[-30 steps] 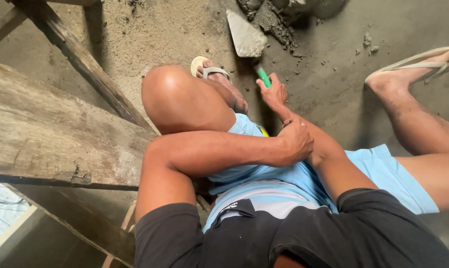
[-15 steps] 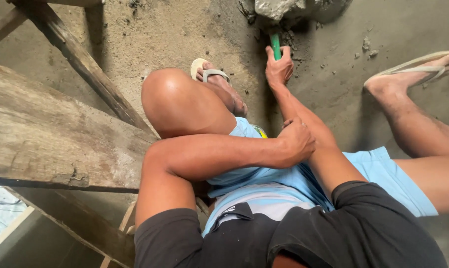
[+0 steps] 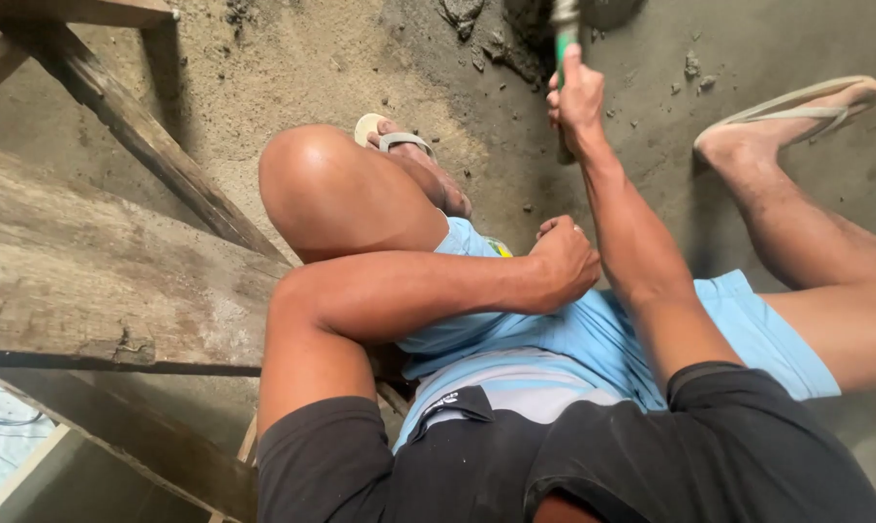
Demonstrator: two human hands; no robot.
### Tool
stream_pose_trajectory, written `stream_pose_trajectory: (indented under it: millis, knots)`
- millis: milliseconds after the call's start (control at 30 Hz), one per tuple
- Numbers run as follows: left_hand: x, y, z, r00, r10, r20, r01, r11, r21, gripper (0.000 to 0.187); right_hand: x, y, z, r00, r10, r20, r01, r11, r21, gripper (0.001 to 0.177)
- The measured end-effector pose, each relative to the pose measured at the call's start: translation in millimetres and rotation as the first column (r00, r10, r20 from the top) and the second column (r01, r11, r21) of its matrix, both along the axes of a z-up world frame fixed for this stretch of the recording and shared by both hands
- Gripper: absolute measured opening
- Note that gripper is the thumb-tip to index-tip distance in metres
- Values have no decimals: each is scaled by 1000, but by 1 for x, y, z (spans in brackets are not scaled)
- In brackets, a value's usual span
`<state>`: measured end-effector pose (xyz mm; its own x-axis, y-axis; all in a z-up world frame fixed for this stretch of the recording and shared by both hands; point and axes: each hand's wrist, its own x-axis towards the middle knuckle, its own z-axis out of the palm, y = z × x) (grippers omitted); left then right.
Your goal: Mixing wet cement or mortar on the ground using a hand trowel.
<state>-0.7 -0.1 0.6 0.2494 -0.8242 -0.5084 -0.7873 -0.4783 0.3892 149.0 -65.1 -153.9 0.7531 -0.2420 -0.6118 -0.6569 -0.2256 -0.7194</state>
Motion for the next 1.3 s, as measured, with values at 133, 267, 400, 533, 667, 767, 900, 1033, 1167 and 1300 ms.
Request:
stream_pose_trajectory:
  millis: [133, 267, 400, 533, 667, 767, 900, 1033, 1167, 1300]
  knots:
    - [0, 0, -3, 999, 39, -11, -39, 999, -16, 35, -12, -34, -17, 931, -67, 358, 103, 991, -82, 52]
    - [-8, -3, -9, 1000, -4, -30, 5, 1000, 7, 35, -29, -64, -12, 810, 453, 373, -157, 780, -606, 53]
    - [-4, -4, -17, 1000, -10, 20, 10, 1000, 8, 37, -17, -78, -16, 768, 593, 243, -269, 643, -717, 49]
    - [-14, 4, -21, 993, -29, 116, 35, 998, -52, 35, -26, -82, -20, 820, 571, 26, -361, 553, -751, 44]
    - [-16, 6, -27, 988, -30, 150, 38, 998, -53, 29, -31, -74, -36, 806, 529, -266, -565, 552, -613, 51]
    - [-19, 6, -36, 988, -19, 153, 28, 998, -54, 30, -38, -83, -35, 796, 571, -202, -554, 553, -622, 51]
    - [-33, 8, -47, 980, 58, 191, -31, 989, -142, 34, -70, -118, -22, 749, 661, 40, -404, 503, -764, 44]
    - [-38, 10, -42, 973, 69, 219, -31, 985, -172, 34, -89, -141, 3, 734, 632, -247, -620, 477, -623, 55]
    - [-33, 13, -44, 970, 82, 227, -43, 984, -172, 35, -96, -133, 20, 605, 618, -502, -792, 404, -458, 61]
    - [-33, 15, -51, 967, 126, 223, -78, 974, -214, 36, -82, -127, -9, 636, 550, -542, -772, 464, -435, 72]
